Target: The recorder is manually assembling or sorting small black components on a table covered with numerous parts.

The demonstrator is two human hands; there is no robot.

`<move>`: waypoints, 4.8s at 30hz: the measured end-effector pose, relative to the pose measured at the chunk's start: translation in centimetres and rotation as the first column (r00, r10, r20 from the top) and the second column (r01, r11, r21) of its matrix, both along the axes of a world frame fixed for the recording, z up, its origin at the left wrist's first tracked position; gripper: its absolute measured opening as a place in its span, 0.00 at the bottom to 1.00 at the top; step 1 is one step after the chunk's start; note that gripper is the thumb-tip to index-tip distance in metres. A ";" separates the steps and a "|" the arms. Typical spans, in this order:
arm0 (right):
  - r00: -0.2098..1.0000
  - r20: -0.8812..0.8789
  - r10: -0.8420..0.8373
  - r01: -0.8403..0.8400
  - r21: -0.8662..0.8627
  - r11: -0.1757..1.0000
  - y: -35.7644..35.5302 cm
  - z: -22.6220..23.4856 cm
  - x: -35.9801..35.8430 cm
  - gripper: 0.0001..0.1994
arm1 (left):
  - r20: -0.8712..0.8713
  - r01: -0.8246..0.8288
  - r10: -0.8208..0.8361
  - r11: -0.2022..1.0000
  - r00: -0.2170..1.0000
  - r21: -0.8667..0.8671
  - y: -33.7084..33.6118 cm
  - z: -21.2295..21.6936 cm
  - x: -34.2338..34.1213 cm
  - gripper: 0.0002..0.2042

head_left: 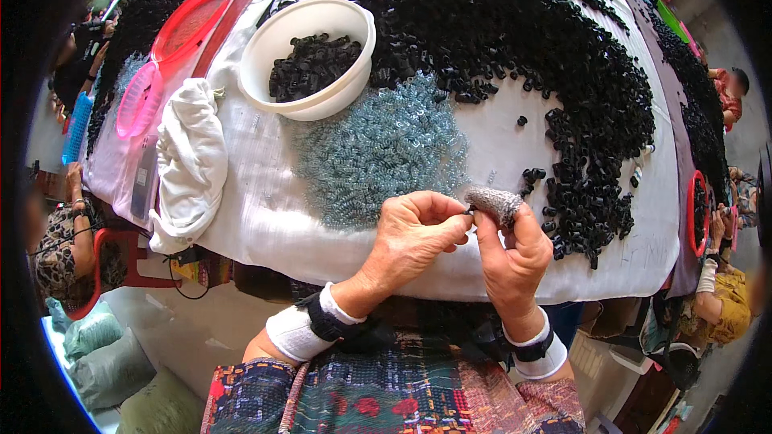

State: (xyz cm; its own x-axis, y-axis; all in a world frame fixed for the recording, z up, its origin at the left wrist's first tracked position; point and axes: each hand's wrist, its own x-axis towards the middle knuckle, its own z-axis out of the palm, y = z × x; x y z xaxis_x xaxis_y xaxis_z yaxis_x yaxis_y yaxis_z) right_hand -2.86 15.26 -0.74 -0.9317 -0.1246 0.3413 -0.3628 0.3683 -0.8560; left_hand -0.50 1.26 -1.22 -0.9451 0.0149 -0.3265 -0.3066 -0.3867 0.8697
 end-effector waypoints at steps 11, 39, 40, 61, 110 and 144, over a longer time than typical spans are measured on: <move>1.000 0.022 0.017 -0.016 -0.052 0.999 0.5 0.7 -0.4 0.09 | -0.058 -0.016 0.020 0.998 0.998 0.062 0.7 0.2 0.0 0.08; 0.903 -0.342 0.259 -0.093 0.432 0.897 -0.1 0.8 -1.2 0.12 | 0.050 -0.039 0.029 0.973 0.998 0.227 0.0 -0.1 -0.1 0.08; 0.897 -0.350 0.270 -0.100 0.436 0.894 -0.1 0.8 -1.2 0.12 | 0.053 -0.041 0.030 0.973 0.998 0.228 -0.1 -0.1 -0.2 0.08; 0.889 -0.404 0.216 -0.029 0.422 0.906 0.1 -0.7 -1.1 0.13 | 0.073 0.035 -0.043 0.994 0.996 0.108 -0.3 -0.2 -0.4 0.07; 0.917 -0.344 0.201 -0.055 0.389 0.920 0.3 -0.9 -1.4 0.12 | 0.053 0.088 -0.097 0.983 0.994 0.163 -1.4 -0.7 -0.8 0.08; 0.876 -0.395 -0.277 0.393 0.252 0.884 9.1 4.7 -4.4 0.08 | -0.122 -0.266 0.315 0.914 0.941 0.308 -9.1 3.5 -4.1 0.13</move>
